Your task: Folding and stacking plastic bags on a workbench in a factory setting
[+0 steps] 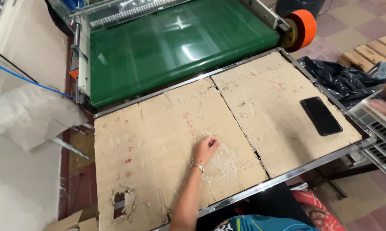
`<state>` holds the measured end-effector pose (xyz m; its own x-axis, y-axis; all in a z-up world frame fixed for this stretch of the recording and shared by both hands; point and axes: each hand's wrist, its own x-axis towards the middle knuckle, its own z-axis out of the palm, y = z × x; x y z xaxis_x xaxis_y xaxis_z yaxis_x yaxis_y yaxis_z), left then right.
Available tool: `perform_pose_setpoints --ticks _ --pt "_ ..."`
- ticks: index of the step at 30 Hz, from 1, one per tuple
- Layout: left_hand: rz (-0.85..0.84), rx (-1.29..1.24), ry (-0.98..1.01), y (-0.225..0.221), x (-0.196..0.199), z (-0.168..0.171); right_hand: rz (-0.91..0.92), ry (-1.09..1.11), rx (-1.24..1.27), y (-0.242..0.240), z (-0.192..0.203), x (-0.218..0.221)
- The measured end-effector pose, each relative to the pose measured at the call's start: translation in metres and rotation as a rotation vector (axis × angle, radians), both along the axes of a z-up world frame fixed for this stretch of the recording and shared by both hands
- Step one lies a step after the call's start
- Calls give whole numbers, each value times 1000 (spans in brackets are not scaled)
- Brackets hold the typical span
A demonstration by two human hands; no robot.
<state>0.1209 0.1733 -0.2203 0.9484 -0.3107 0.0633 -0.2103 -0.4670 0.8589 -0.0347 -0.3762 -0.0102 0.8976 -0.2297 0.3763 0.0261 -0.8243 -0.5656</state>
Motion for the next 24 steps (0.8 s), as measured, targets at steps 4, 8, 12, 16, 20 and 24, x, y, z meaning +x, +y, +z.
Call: perform_pose_setpoints --ticks 4,8,12,16,20,24 --pt "92 -412 293 -5 68 -44 144 401 529 162 -8 52" --pt "289 -554 290 30 158 -45 352 423 994 197 -118 158" --pt "487 -698 370 64 201 -28 319 271 1428 228 -181 248" --pt "585 -920 392 80 236 -19 359 191 1638 242 -210 319" --pt "627 -991 400 86 273 -19 340 217 1722 246 -215 358" --pt "620 -1196 445 96 316 -40 303 169 1832 244 -217 389"
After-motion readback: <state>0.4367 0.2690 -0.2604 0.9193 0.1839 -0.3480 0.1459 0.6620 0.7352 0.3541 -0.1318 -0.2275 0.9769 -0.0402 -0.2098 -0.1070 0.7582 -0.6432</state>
